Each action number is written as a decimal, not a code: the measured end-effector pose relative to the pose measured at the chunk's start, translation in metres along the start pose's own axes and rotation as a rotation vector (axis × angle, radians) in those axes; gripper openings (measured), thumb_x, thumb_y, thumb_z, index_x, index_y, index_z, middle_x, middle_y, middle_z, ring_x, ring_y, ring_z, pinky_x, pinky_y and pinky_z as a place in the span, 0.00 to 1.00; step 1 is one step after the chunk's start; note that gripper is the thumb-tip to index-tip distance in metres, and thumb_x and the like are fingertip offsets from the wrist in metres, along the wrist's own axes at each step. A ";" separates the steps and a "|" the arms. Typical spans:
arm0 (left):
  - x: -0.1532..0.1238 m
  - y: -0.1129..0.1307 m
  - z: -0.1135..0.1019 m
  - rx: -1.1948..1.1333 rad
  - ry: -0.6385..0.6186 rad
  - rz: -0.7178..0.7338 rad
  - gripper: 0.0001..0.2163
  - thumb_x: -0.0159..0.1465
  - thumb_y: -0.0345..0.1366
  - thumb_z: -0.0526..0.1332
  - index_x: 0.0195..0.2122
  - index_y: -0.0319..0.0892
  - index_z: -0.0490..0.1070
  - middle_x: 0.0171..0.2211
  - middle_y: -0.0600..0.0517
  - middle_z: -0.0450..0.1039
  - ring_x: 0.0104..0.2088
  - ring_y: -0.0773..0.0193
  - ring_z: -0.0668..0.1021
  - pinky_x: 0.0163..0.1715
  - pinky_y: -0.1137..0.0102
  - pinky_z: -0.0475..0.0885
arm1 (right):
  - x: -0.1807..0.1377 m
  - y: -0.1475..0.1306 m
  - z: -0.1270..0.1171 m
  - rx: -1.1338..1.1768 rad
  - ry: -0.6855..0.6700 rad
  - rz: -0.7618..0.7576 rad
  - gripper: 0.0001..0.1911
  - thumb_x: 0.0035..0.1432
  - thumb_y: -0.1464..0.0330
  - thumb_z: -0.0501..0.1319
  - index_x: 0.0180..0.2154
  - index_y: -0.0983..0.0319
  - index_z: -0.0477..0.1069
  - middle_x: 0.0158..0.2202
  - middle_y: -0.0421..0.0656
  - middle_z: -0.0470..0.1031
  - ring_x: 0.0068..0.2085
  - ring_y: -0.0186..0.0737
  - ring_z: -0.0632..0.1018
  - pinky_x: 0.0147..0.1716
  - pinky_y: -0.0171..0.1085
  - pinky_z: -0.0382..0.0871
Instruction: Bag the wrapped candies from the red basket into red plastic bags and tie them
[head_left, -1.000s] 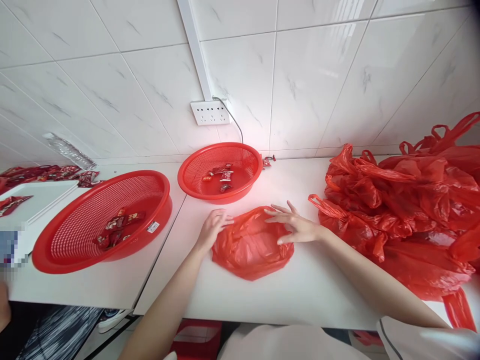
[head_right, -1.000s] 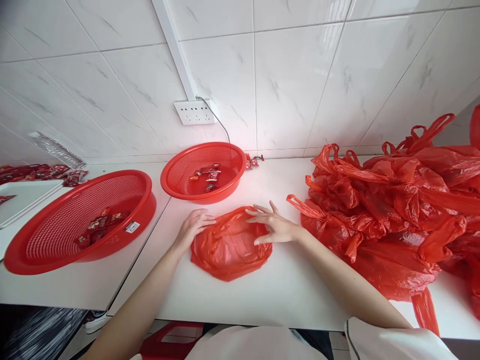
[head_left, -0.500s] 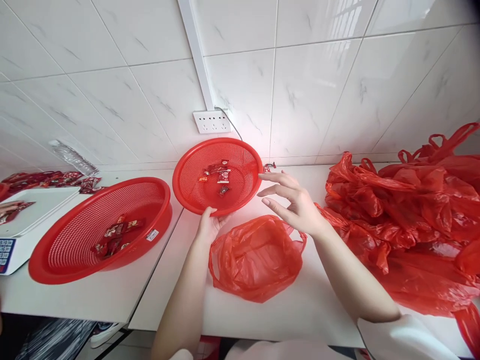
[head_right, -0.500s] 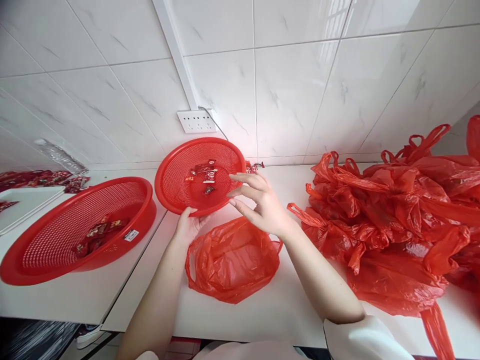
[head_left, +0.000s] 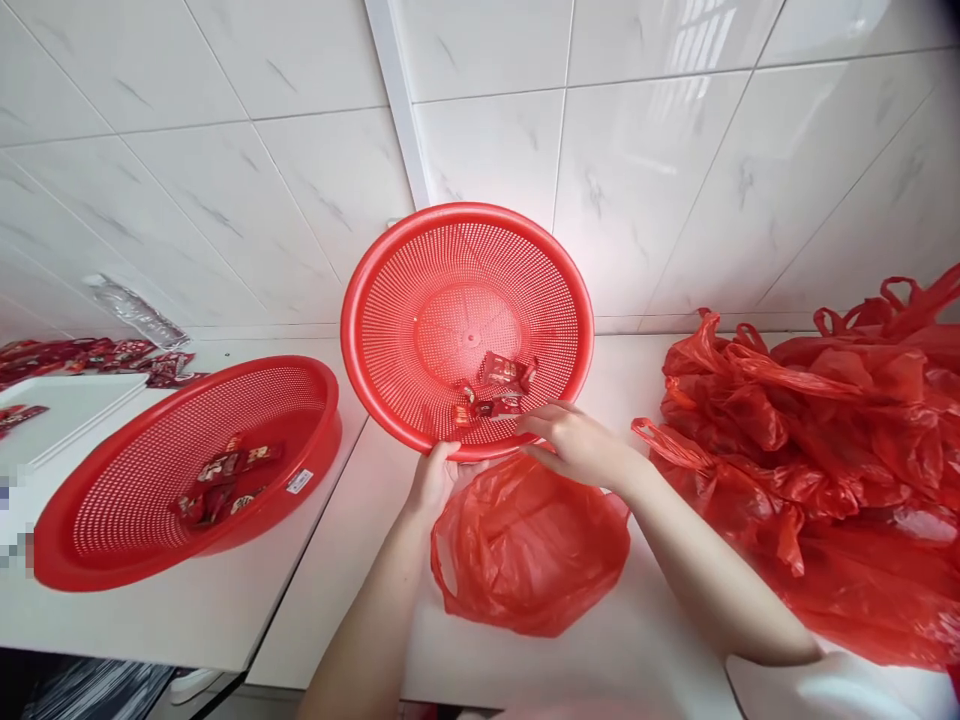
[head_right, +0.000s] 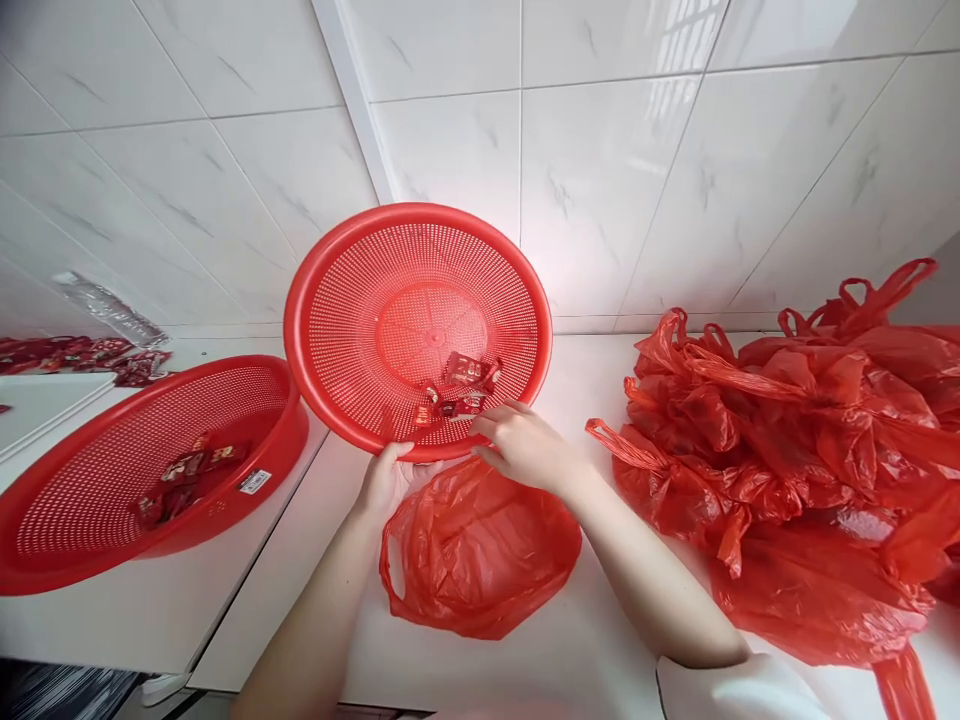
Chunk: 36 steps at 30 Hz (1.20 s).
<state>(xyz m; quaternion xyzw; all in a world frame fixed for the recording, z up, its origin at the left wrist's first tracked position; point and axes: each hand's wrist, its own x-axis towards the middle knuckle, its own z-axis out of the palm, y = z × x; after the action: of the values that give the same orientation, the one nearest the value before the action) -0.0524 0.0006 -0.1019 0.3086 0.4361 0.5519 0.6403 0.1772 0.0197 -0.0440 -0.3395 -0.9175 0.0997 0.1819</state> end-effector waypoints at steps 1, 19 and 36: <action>-0.001 -0.002 0.001 -0.005 -0.011 -0.014 0.14 0.56 0.34 0.61 0.43 0.34 0.72 0.40 0.44 0.79 0.43 0.53 0.80 0.38 0.62 0.79 | 0.001 -0.001 0.001 -0.005 -0.013 0.022 0.10 0.67 0.67 0.54 0.43 0.63 0.72 0.39 0.47 0.76 0.40 0.42 0.76 0.43 0.42 0.69; -0.001 -0.012 0.007 -0.059 -0.040 -0.038 0.09 0.54 0.35 0.62 0.33 0.34 0.75 0.33 0.45 0.80 0.36 0.55 0.81 0.31 0.67 0.79 | 0.006 0.007 0.021 0.097 -0.002 0.030 0.25 0.58 0.67 0.64 0.57 0.61 0.67 0.53 0.51 0.74 0.54 0.49 0.74 0.59 0.52 0.60; 0.004 -0.008 -0.001 -0.056 0.010 0.032 0.10 0.54 0.35 0.62 0.37 0.37 0.73 0.39 0.45 0.79 0.40 0.54 0.80 0.35 0.61 0.81 | 0.010 0.014 0.005 1.276 0.169 0.510 0.20 0.46 0.53 0.71 0.31 0.64 0.78 0.29 0.42 0.79 0.34 0.39 0.80 0.40 0.39 0.76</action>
<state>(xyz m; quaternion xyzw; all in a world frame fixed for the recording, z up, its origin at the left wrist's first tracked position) -0.0497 0.0029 -0.1105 0.2946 0.4186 0.5756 0.6377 0.1765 0.0361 -0.0497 -0.3777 -0.5538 0.6327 0.3877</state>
